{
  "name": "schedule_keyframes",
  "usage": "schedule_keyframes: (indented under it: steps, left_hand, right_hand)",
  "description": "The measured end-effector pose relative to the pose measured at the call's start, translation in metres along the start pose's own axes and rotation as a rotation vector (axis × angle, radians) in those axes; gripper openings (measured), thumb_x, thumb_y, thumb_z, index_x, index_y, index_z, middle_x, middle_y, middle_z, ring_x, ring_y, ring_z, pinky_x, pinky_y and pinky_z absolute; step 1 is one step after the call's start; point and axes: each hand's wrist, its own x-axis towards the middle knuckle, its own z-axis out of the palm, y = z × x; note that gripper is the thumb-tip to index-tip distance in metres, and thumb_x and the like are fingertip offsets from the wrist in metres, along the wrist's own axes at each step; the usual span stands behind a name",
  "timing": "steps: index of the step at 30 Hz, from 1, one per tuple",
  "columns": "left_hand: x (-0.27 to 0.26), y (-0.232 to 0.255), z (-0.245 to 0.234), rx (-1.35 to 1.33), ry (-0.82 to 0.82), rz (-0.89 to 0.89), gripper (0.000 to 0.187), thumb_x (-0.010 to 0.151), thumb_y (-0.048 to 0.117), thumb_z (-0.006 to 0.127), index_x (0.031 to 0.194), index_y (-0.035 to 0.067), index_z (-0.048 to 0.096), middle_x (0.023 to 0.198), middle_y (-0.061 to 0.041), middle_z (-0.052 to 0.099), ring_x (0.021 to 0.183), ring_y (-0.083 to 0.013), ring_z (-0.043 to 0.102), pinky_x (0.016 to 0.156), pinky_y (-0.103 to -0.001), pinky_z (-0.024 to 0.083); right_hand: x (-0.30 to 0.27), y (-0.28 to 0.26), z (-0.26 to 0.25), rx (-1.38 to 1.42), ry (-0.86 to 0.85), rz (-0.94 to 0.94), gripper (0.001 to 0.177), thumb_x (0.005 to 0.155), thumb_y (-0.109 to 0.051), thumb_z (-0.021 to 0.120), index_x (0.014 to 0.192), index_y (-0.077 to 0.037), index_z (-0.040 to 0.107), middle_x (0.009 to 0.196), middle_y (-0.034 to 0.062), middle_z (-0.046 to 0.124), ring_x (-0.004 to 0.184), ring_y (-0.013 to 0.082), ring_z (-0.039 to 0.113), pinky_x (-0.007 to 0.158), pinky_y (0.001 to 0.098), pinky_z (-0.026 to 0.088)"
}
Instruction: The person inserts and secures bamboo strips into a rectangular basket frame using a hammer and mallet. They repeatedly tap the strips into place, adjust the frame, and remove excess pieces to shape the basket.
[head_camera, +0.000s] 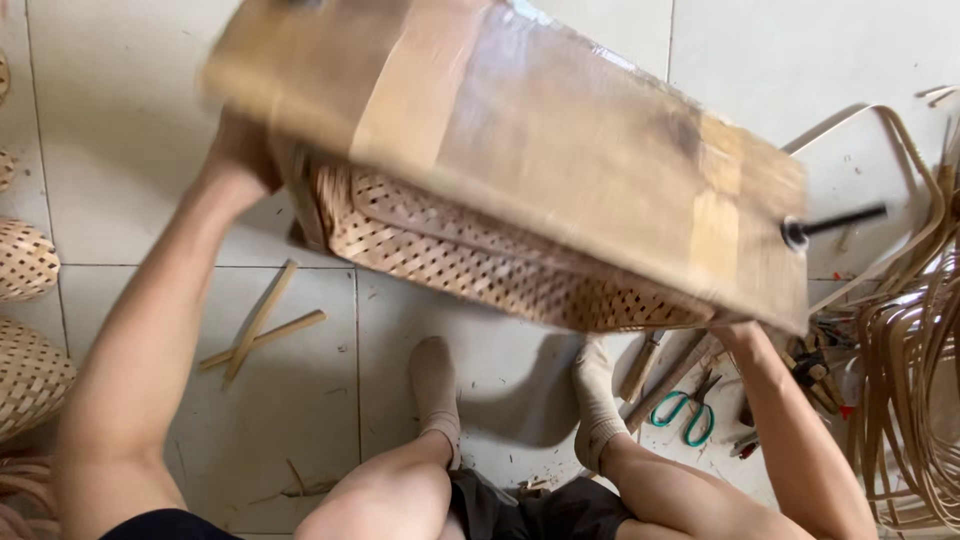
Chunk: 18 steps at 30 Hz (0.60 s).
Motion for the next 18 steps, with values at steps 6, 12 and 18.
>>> schedule_keyframes:
  steps: [6, 12, 18]
  left_hand:
    - [-0.076, -0.015, 0.093, -0.164, 0.200, 0.078, 0.030, 0.101, 0.014, 0.067, 0.128, 0.001, 0.067, 0.123, -0.020, 0.071, 0.103, -0.0318, 0.072, 0.088, -0.040, 0.060]
    - [-0.092, -0.038, 0.165, -0.060, 0.462, 0.149, 0.030, 0.102, 0.014, 0.067, 0.128, -0.001, 0.067, 0.119, -0.019, 0.072, 0.098, -0.0322, 0.074, 0.080, -0.037, 0.062]
    - [-0.096, -0.057, 0.208, 0.296, 0.467, 0.217, 0.041, 0.094, 0.011, 0.066, 0.133, 0.000, 0.062, 0.130, -0.018, 0.068, 0.110, -0.0335, 0.070, 0.087, -0.040, 0.063]
  right_hand:
    - [0.011, -0.008, -0.002, 0.044, 0.053, -0.209, 0.040, 0.097, -0.012, 0.062, 0.134, 0.001, 0.059, 0.122, 0.0176, 0.067, 0.108, 0.0330, 0.065, 0.094, 0.0443, 0.054]
    - [0.022, 0.008, 0.024, 0.054, 0.075, -0.298, 0.042, 0.100, -0.018, 0.060, 0.138, 0.000, 0.055, 0.119, 0.0157, 0.067, 0.100, 0.0333, 0.067, 0.090, 0.0428, 0.055]
    - [0.062, 0.065, 0.052, -0.311, 0.208, -0.410, 0.042, 0.103, -0.020, 0.054, 0.137, 0.005, 0.053, 0.119, 0.0211, 0.065, 0.107, 0.0382, 0.063, 0.095, 0.0463, 0.053]
